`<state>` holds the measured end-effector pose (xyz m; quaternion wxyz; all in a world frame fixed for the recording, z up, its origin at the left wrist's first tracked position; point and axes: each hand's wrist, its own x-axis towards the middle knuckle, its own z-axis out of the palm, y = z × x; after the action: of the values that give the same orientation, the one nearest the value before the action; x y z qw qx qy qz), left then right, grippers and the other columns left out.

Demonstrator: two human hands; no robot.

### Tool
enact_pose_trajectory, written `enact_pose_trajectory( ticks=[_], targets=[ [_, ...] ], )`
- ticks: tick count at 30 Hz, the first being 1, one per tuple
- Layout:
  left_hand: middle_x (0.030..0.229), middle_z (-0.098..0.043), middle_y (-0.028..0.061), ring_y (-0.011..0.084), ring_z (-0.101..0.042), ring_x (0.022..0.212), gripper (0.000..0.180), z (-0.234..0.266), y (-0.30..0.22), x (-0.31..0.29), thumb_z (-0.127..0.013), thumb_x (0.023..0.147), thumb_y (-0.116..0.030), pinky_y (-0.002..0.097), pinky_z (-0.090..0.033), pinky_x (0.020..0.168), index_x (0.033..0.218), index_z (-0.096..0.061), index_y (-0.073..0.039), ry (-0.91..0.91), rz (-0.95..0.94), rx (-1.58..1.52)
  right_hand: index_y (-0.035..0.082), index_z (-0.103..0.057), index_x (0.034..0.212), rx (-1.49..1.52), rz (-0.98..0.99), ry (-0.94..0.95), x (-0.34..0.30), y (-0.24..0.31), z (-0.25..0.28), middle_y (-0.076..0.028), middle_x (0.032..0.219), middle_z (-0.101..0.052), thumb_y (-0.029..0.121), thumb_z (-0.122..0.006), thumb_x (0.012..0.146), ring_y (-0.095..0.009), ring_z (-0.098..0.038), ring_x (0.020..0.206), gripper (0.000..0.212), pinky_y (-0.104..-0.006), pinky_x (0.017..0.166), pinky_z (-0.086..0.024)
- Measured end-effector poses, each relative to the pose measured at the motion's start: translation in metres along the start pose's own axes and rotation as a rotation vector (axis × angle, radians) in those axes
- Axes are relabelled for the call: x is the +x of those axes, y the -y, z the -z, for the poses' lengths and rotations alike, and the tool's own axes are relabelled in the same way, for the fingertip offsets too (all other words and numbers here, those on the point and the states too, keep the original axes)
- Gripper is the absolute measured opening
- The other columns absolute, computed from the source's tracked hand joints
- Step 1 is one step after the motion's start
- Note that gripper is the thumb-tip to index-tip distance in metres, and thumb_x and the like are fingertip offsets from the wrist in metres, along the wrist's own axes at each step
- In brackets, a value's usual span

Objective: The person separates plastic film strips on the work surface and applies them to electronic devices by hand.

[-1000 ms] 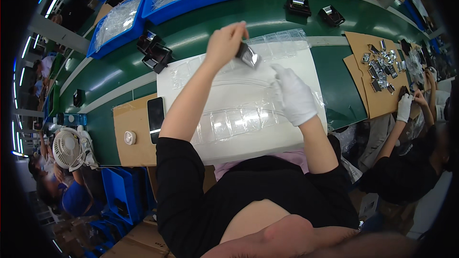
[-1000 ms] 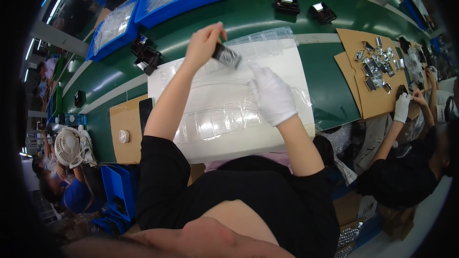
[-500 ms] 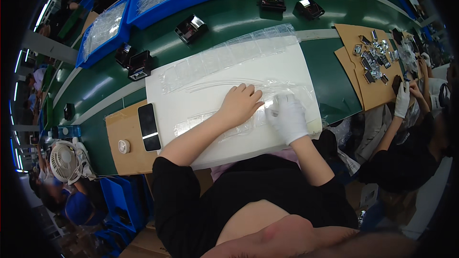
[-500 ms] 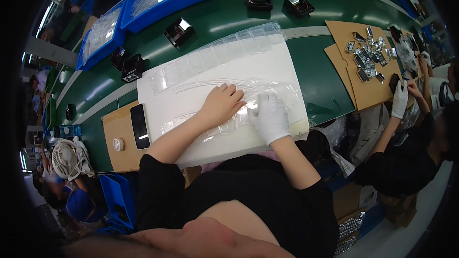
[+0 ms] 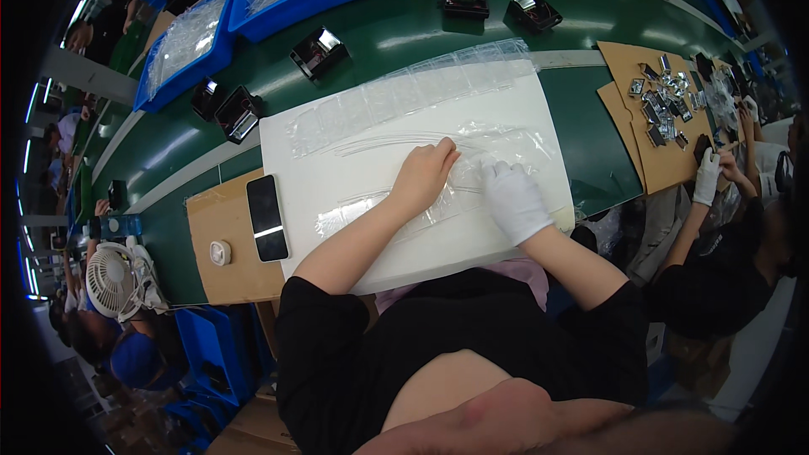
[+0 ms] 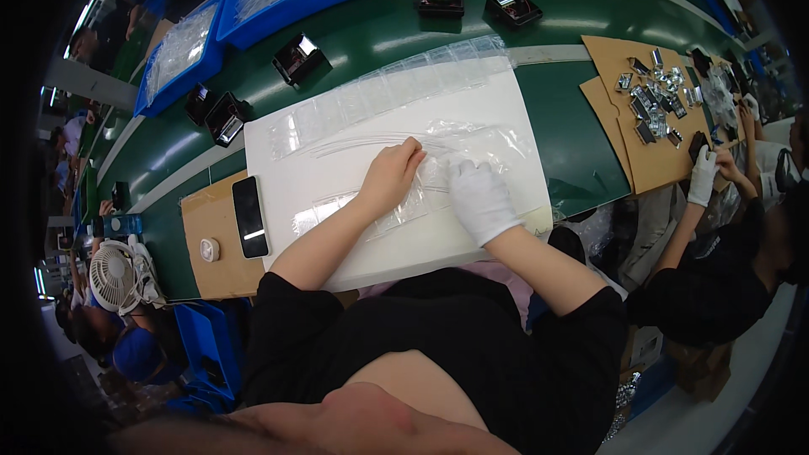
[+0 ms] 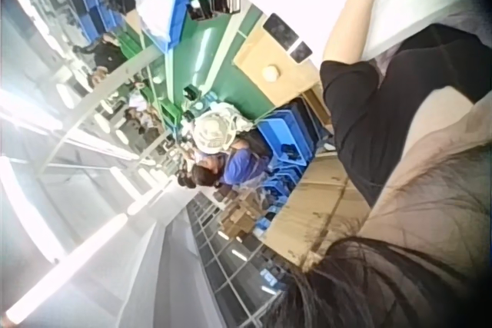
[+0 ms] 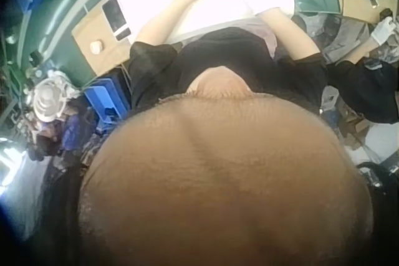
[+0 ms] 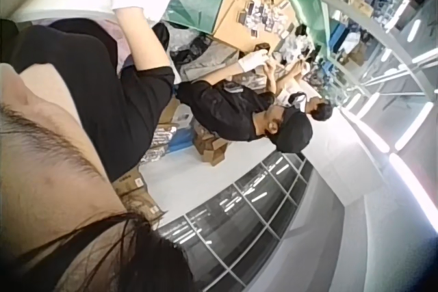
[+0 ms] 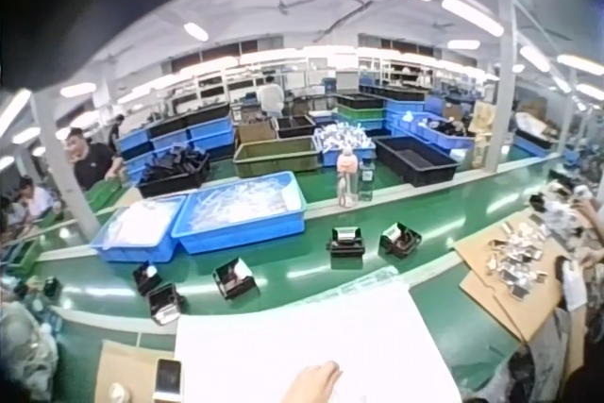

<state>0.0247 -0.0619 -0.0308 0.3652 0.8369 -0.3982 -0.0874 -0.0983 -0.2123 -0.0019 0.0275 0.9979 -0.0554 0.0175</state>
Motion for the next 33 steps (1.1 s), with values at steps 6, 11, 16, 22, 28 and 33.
enact_pose_trajectory(
  ticks=[6, 11, 16, 22, 28, 33],
  targets=[
    [0.083, -0.067, 0.0134, 0.0309, -0.063, 0.077, 0.023, 0.006, 0.001, -0.001, -0.052, 0.105, -0.026, 0.0396, -0.049, 0.074, 0.105, -0.057, -0.003, 0.062, 0.083, -0.041, 0.003, -0.069, 0.097, 0.245, 0.028, -0.002, -0.006, -0.077, 0.033, -0.014, 0.092, -0.065, 0.013, -0.058, 0.086, -0.029, -0.064, 0.077, 0.018, -0.0376, 0.075, -0.055],
    [0.09, -0.068, 0.0145, 0.0305, -0.065, 0.075, 0.045, 0.035, -0.018, 0.005, -0.052, 0.103, -0.044, 0.039, -0.051, 0.076, 0.109, -0.055, 0.001, 0.247, 0.14, -0.174, 0.001, -0.07, 0.107, 1.079, -0.591, -0.233, -0.027, -0.107, 0.095, -0.006, 0.085, -0.067, 0.006, -0.062, 0.094, -0.014, -0.061, 0.074, 0.015, -0.0247, 0.069, -0.048],
    [0.124, -0.065, 0.0163, 0.0297, -0.067, 0.105, 0.046, 0.104, -0.007, 0.016, -0.047, 0.105, -0.037, 0.0388, -0.052, 0.095, 0.132, -0.053, 0.0, 0.107, 0.299, -0.001, 0.001, -0.054, 0.137, 1.431, -0.559, -0.129, -0.021, -0.074, 0.077, -0.005, 0.085, -0.063, -0.001, -0.063, 0.09, -0.012, -0.06, 0.075, 0.047, -0.0205, 0.07, -0.049],
    [0.135, -0.06, 0.0077, 0.0348, -0.052, 0.133, 0.034, 0.258, 0.239, -0.077, -0.054, 0.095, -0.01, 0.0492, -0.047, 0.102, 0.128, -0.06, -0.012, -0.363, 0.339, 1.282, 0.003, -0.051, 0.142, 1.733, -0.435, -0.125, 0.001, -0.029, 0.078, -0.004, 0.09, -0.057, 0.0, -0.062, 0.092, -0.013, -0.06, 0.073, 0.051, -0.0218, 0.07, -0.05],
    [0.121, -0.061, 0.0133, 0.0352, -0.056, 0.115, 0.038, 0.266, 0.227, -0.08, -0.053, 0.097, -0.009, 0.0446, -0.046, 0.096, 0.135, -0.056, -0.01, -0.49, 0.229, 0.831, -0.001, -0.063, 0.125, 1.83, -0.395, -0.14, 0.02, -0.008, 0.071, -0.005, 0.089, -0.066, 0.001, -0.068, 0.092, -0.012, -0.062, 0.077, 0.033, -0.0222, 0.072, -0.052],
    [0.101, -0.065, 0.0111, 0.0245, -0.057, 0.088, 0.029, 0.217, 0.106, -0.06, -0.047, 0.103, -0.022, 0.0341, -0.045, 0.082, 0.109, -0.066, -0.001, -0.621, -0.03, 0.033, -0.003, -0.07, 0.104, 1.809, -0.183, 0.042, 0.037, 0.024, 0.091, -0.007, 0.085, -0.069, 0.002, -0.069, 0.092, -0.012, -0.063, 0.076, 0.013, -0.0223, 0.072, -0.052]
  ],
)
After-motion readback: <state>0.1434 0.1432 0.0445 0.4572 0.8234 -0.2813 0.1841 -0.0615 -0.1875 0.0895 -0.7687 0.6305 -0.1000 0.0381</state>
